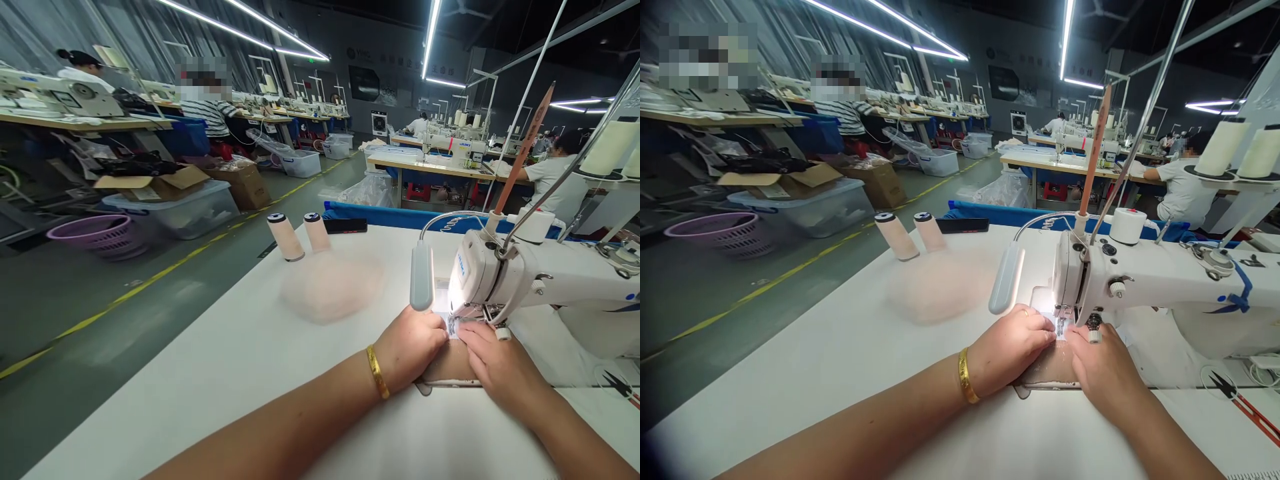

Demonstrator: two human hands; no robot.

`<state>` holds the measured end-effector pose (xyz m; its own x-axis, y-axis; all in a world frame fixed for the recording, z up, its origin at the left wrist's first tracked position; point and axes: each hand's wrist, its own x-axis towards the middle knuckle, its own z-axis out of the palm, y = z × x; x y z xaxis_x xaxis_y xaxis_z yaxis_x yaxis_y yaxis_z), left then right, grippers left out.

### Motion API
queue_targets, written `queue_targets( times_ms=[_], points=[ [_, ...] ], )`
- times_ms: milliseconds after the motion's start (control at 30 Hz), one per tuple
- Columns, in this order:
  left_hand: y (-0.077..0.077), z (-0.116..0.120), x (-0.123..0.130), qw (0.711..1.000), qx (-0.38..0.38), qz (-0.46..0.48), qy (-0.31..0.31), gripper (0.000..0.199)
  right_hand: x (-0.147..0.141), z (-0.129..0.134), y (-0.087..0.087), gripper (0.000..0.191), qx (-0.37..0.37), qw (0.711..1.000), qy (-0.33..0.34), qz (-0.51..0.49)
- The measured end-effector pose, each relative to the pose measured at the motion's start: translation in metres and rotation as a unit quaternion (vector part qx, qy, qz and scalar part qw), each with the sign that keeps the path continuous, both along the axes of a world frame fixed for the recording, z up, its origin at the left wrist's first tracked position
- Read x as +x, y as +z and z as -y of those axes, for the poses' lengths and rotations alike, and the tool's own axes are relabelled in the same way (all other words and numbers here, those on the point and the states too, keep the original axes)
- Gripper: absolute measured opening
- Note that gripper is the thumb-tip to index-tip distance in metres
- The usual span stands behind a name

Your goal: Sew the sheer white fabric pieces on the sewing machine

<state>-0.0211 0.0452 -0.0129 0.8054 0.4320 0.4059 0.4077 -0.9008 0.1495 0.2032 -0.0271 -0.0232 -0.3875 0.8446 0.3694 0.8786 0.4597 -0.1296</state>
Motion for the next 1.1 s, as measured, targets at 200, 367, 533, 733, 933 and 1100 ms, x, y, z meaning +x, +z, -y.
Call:
queue_targets(
  times_ms=[200, 367, 533, 733, 933, 1100],
  points=[
    [0.004, 0.001, -0.001, 0.999, -0.024, 0.014, 0.038, 0.024, 0.001, -0.001, -0.005, 0.046, -0.007, 1.0, -0.019, 0.011],
    [0.01, 0.006, -0.006, 0.992, -0.047, -0.04, 0.109, 0.021, 0.0, 0.002, -0.007, 0.043, 0.011, 1.0, -0.001, 0.003],
    [0.015, 0.022, -0.002, 0.98, -0.032, -0.112, 0.161, 0.041, -0.004, 0.001, -0.014, 0.037, 0.115, 0.987, 0.098, -0.047],
    [0.034, 0.049, -0.01, 0.981, -0.057, -0.168, 0.079, 0.023, -0.023, 0.003, -0.006, 0.042, 0.097, 0.975, 0.191, -0.065],
    [0.061, 0.017, -0.046, 0.978, -0.099, -0.122, 0.141, 0.018, -0.034, 0.019, 0.012, 0.04, 0.046, 0.964, 0.254, -0.066],
    [0.052, 0.002, -0.041, 0.974, -0.1, -0.11, 0.171, 0.029, -0.034, 0.026, 0.015, 0.032, -0.011, 0.959, 0.277, -0.068]
  ],
)
